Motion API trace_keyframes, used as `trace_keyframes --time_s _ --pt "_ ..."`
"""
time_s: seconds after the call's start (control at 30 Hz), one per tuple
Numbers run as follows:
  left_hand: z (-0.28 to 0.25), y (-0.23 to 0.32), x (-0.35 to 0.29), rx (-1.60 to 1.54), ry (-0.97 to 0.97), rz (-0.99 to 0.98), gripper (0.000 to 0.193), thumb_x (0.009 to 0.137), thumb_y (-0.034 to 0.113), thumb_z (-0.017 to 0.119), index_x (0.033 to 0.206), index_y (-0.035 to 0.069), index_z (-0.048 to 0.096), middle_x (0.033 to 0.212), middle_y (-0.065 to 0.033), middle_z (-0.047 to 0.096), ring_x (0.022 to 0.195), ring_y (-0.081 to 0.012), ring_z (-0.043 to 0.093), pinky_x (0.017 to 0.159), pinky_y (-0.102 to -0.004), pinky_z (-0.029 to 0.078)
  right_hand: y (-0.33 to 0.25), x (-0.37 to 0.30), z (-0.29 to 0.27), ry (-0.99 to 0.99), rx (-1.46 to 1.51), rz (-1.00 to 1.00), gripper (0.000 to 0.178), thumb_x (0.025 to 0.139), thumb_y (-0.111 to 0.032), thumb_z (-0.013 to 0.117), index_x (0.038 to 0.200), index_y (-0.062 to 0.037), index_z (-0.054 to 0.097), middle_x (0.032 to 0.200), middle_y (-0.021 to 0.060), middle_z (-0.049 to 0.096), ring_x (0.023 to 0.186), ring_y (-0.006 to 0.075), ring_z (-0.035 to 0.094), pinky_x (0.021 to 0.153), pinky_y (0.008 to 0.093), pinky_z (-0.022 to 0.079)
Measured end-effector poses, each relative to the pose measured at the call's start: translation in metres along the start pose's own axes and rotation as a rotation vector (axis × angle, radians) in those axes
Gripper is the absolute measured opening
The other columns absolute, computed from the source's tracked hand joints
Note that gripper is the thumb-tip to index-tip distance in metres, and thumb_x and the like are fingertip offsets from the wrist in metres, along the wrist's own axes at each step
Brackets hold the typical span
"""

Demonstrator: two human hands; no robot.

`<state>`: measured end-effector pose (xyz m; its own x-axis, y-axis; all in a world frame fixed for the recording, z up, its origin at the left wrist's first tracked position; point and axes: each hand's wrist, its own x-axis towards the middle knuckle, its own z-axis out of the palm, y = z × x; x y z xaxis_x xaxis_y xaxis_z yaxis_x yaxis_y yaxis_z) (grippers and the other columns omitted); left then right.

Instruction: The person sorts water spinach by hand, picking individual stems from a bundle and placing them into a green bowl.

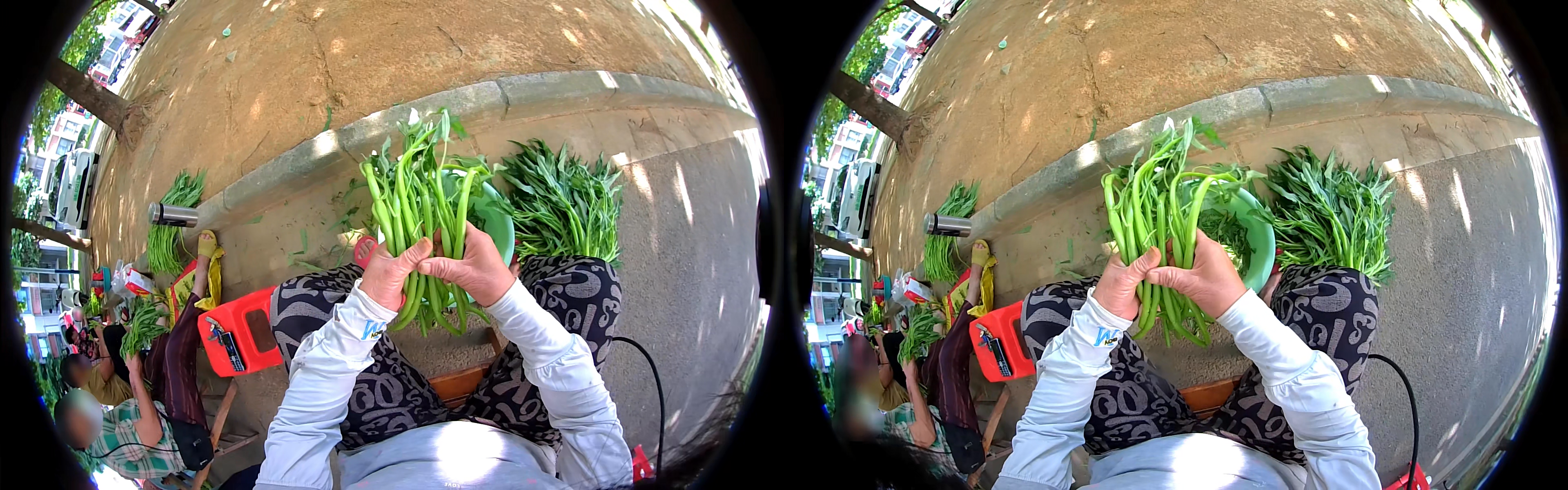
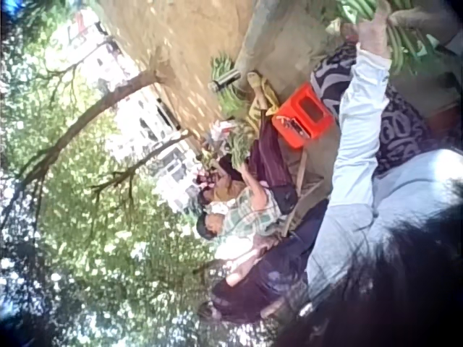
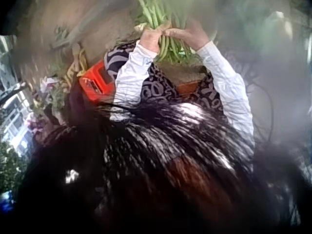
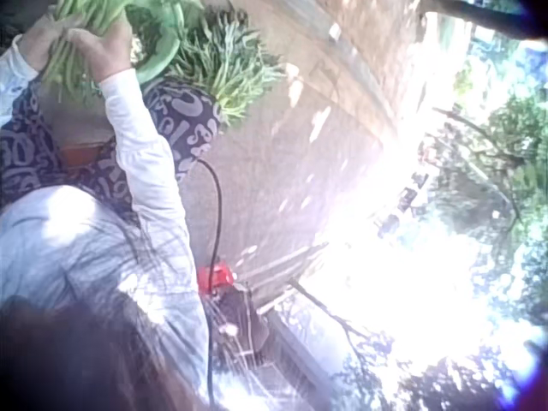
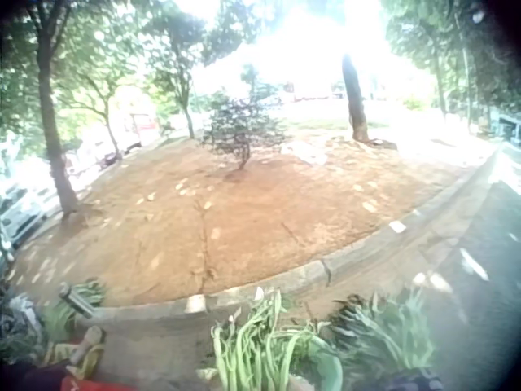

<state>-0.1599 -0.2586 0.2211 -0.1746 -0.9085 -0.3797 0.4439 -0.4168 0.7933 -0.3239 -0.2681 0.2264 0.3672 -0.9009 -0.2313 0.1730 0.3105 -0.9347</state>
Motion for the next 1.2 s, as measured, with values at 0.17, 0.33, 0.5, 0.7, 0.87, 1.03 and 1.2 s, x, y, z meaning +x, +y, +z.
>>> trace_keyframes --time_s 0.17,0.33,0.5,0.7,0.87,1.03,1.2 --pt "0.002 0.012 -0.006 0.02 -0.038 -0.147 0.034 0.085 0.022 0.069 0.115 0.01 0.057 0.102 -0.0054 0.063 0.085 -0.0182 0.063 0.059 -0.0358 0.056 0.0 -0.002 -0.001 0.035 0.058 -0.042 0.045 0.078 -0.001 0.069 0.118 0.0014 0.049 0.106 0.0078 0.064 0.095 0.0139 0.06 0.084 0.0286 0.048" --pt "-0.013 0.026 -0.008 0.048 0.03 -0.154 0.027 0.084 0.015 0.069 0.108 0.009 0.056 0.091 -0.0056 0.061 0.079 -0.0214 0.063 0.061 -0.0376 0.056 -0.026 -0.007 -0.016 0.231 0.371 0.104 0.029 0.081 -0.007 0.064 0.105 -0.0008 0.049 0.09 0.0105 0.064 0.072 0.0186 0.065 0.064 0.0318 0.055" --pt "-0.02 0.035 -0.01 0.143 -0.08 -0.051 0.032 0.082 0.017 0.072 0.106 0.006 0.056 0.081 -0.0041 0.058 0.07 -0.0179 0.058 0.075 -0.0344 0.048 -0.051 -0.009 -0.048 0.631 0.388 -0.426 0.021 0.082 -0.004 0.066 0.099 -0.0044 0.052 0.08 0.0063 0.061 0.061 0.0159 0.061 0.057 0.0292 0.052" --pt "-0.021 0.045 -0.016 0.115 -0.23 -0.026 0.041 0.08 0.026 0.074 0.111 0.007 0.055 0.082 -0.0029 0.057 0.07 -0.0165 0.056 0.076 -0.0342 0.047 -0.047 -0.01 -0.047 0.246 0.606 -0.081 0.025 0.083 -0.013 0.068 0.103 -0.0021 0.058 0.072 0.0059 0.058 0.061 0.0158 0.06 0.064 0.0347 0.055" --pt "-0.017 0.047 -0.019 0.172 -0.329 -0.051 0.049 0.077 0.031 0.076 0.114 0.007 0.055 0.083 -0.0036 0.058 0.071 -0.0164 0.057 0.075 -0.0349 0.048 -0.032 -0.002 -0.03 0.153 0.533 0.023 0.027 0.084 -0.011 0.066 0.108 -0.0009 0.06 0.097 0.0117 0.064 0.064 0.0192 0.062 0.058 0.0307 0.052" --pt "-0.009 0.041 -0.019 0.074 -0.349 -0.092 0.047 0.077 0.026 0.077 0.111 0.002 0.055 0.08 -0.0047 0.059 0.07 -0.0158 0.059 0.07 -0.0299 0.048 -0.014 -0.002 -0.005 -0.018 0.373 0.142 0.038 0.084 -0.005 0.065 0.12 0.0013 0.055 0.097 0.0095 0.065 0.068 0.0171 0.062 0.063 0.0301 0.052" --pt "-0.01 0.039 -0.017 0.096 -0.397 -0.072 0.053 0.079 0.039 0.072 0.112 0.002 0.053 0.079 -0.005 0.059 0.068 -0.0152 0.058 0.064 -0.0273 0.048 -0.015 -0.003 -0.007 -0.022 0.336 0.121 0.033 0.081 -0.005 0.068 0.112 0.0017 0.059 0.087 0.0071 0.064 0.07 0.0159 0.062 0.066 0.0293 0.05"
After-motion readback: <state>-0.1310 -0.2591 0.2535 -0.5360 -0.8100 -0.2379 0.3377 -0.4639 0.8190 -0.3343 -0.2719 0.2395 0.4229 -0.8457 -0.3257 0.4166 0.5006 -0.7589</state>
